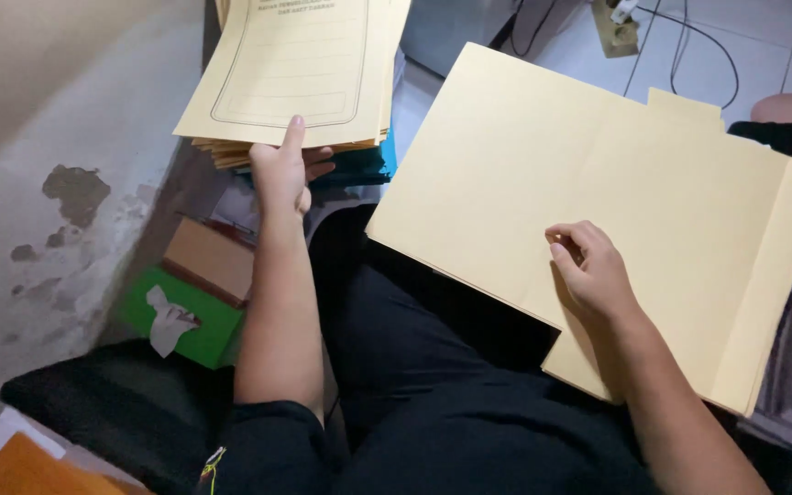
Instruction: The person sits on the floor and repeatedly folds large beige file folders in half. They smooth the creases with their hands and stack the folded folders on their lap.
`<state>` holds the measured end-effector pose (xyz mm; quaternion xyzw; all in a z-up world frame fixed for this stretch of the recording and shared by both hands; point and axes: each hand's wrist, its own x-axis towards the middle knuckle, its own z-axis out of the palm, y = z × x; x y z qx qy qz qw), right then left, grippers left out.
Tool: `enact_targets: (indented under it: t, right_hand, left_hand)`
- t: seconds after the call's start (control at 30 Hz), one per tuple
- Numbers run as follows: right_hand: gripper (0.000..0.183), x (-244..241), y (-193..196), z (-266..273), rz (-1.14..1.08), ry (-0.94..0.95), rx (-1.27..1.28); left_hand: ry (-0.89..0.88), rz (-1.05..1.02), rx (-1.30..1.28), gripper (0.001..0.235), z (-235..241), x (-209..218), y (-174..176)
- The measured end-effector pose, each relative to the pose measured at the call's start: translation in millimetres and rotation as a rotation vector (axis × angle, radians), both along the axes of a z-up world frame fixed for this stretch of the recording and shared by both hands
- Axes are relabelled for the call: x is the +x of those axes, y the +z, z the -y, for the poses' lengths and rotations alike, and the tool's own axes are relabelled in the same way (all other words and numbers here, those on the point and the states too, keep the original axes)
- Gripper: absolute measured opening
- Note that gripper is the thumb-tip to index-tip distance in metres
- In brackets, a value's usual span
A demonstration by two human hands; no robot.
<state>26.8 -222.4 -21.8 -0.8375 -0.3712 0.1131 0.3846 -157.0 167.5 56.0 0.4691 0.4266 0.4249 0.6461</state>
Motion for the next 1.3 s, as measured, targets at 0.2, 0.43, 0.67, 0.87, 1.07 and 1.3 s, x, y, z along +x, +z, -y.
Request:
enact_targets:
  t: [0.2,0.43,0.67,0.87,1.07,1.3]
  right_hand:
    - [0.021,-4.3,13.9,8.9,-0.058,-0.001,0.039]
    - [0.026,-35.7,23.0,76.0,0.233,-0.018,-0.218]
    - [0.107,-78.9,43.2,131.9,0.223,0.221,-0.518]
    - [0.091,-71.7,49.1,144.0,0.174,0.198,-0.435]
    - [0.100,-69.4,39.6,143.1,0.176,0.208,-0.482]
    - [0.103,-79.7,18.0,141.4,0.393,0.174,-0.522]
  left_hand:
    - [-0.157,-0.260,0.190,0.088,52.6,-3.6,-17.4]
    - [-0.977,-0.240,1.213,0.025,238.3,31.8,-64.3]
    - [-1.294,-0.514,1.548,0.055,260.6,49.9,-55.8]
    - [-1.240,-0.490,1.542,0.037,261.4,58.2,-60.5]
    - [-1.238,-0.448,1.413,0.047,262.8,54.0,-66.3]
    - [-1.217,-0.478,1.374,0.071,269.6,52.9,-64.2]
